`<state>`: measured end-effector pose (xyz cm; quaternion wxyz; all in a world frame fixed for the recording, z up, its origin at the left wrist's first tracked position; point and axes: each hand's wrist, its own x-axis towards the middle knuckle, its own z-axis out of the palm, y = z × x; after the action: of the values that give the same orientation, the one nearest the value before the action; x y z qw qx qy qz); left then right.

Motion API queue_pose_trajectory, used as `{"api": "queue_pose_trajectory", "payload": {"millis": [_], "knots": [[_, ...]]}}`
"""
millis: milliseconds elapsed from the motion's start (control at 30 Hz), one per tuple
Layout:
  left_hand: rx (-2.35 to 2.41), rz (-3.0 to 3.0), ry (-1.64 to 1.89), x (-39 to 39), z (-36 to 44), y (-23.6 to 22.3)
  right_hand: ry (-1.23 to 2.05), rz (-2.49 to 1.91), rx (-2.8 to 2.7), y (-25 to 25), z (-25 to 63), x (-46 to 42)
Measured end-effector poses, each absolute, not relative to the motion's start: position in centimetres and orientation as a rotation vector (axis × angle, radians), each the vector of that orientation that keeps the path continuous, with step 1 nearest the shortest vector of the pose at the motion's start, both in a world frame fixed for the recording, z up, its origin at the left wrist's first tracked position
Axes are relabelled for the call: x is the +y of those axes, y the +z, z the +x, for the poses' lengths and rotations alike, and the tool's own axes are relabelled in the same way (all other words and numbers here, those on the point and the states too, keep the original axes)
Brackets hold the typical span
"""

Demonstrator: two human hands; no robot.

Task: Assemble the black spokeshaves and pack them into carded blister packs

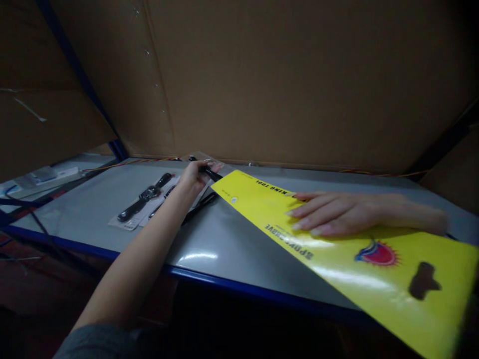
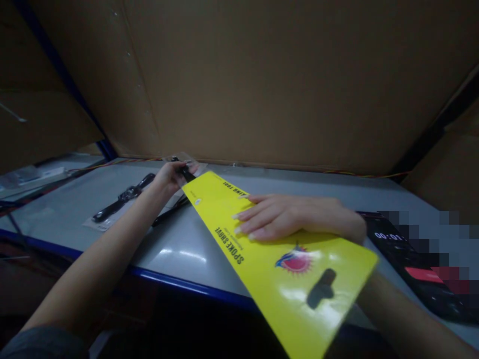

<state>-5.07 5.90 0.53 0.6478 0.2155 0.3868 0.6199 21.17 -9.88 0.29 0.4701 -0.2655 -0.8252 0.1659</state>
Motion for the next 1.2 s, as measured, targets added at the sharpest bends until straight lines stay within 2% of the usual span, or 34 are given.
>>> {"api": "queue_pose_trajectory", "payload": {"millis": [200, 433, 667, 867, 1000, 1200], "knots": [[0.937, 0.638, 1.262, 4.1, -3.5, 1.2, 0.224, -0.449, -2.245, -0.3, 19.2, -9.4], [0.83, 0.96, 1.024, 1.2, -1.1, 1.0, -0.017, -0.506, -2.259, -2.5, 19.3, -7.5], [0.896, 0.987, 0.851, 0.5, -0.2, 0.2, -0.333, -0.625, -2.378, -1.9, 18.8, -7.2], [0.94, 0.885, 0.94, 1.1, -0.4, 0.3, -0.277, -0.534, -2.474, -1.3, 18.1, -8.6], [0.925, 0.868, 0.987, 0.9, -0.2, 0.1, -0.335, -0.666, -2.409, -1.7, 17.5, -8.6], [0.856, 0.996, 0.862, -0.1, 0.3, 0.1, -0.443, -0.742, -2.263, -2.1, 17.1, -8.5]]}}
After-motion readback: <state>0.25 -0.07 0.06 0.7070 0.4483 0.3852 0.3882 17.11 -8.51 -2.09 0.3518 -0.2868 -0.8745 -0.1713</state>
